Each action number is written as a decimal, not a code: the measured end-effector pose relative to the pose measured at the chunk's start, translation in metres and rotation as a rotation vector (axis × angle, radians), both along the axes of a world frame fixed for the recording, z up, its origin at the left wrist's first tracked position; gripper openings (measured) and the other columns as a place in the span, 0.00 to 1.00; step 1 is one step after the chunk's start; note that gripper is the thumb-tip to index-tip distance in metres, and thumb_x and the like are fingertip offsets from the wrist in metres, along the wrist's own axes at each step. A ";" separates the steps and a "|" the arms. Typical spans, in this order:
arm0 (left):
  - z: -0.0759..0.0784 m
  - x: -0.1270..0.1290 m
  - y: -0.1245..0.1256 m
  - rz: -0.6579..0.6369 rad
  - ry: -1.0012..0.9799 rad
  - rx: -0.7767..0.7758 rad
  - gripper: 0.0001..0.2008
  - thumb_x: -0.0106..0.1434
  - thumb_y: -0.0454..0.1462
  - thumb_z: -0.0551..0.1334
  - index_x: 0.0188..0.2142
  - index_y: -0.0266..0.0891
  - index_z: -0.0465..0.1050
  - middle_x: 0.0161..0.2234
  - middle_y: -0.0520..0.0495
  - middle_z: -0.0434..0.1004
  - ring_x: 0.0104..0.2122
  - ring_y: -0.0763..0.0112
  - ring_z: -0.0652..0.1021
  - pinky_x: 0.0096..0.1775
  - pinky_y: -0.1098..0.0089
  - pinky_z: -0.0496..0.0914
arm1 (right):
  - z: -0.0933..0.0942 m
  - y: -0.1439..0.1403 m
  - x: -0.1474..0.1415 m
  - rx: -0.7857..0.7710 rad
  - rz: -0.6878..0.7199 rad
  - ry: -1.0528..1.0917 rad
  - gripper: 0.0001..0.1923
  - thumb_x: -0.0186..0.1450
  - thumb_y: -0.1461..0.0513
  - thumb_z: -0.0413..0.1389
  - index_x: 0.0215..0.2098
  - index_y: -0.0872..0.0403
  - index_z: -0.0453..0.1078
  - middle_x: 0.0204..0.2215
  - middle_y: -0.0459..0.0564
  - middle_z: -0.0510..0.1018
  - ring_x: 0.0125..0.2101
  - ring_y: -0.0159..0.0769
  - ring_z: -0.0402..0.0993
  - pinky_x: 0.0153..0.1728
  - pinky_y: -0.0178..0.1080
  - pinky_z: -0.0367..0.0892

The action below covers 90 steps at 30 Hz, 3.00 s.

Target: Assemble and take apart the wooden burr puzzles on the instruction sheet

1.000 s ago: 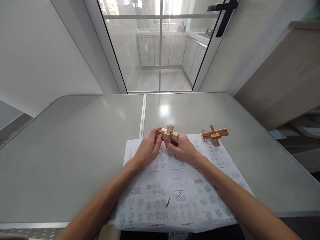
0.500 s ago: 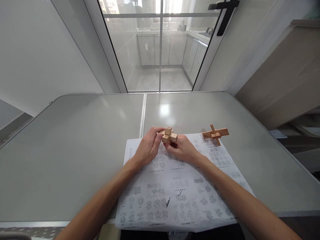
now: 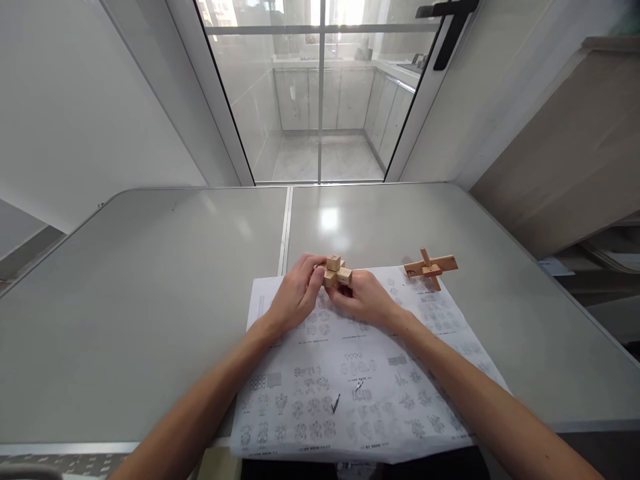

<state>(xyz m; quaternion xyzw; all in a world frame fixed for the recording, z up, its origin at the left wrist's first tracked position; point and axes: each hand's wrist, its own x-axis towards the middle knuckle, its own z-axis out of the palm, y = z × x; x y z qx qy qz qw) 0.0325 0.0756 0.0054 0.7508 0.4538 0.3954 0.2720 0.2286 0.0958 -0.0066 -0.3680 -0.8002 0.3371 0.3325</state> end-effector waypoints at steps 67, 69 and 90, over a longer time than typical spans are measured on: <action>0.006 0.003 0.006 0.123 -0.441 -0.268 0.23 0.69 0.58 0.65 0.37 0.40 0.74 0.31 0.49 0.80 0.28 0.70 0.78 0.30 0.70 0.71 | 0.002 -0.001 0.001 0.031 0.050 0.127 0.23 0.77 0.52 0.51 0.27 0.49 0.51 0.20 0.40 0.59 0.21 0.30 0.53 0.26 0.38 0.51; 0.005 0.003 0.006 0.120 -0.452 -0.282 0.23 0.68 0.58 0.66 0.37 0.40 0.74 0.30 0.49 0.80 0.28 0.70 0.78 0.30 0.71 0.71 | 0.002 -0.001 0.001 0.032 0.046 0.118 0.23 0.77 0.53 0.51 0.27 0.49 0.51 0.20 0.40 0.59 0.21 0.30 0.52 0.26 0.38 0.51; 0.001 -0.006 0.005 -0.131 -0.352 -0.298 0.32 0.65 0.51 0.73 0.65 0.51 0.71 0.61 0.44 0.78 0.62 0.51 0.75 0.65 0.52 0.68 | -0.007 0.001 0.003 -0.083 0.027 0.169 0.13 0.77 0.54 0.54 0.37 0.51 0.70 0.23 0.41 0.64 0.23 0.31 0.57 0.26 0.37 0.56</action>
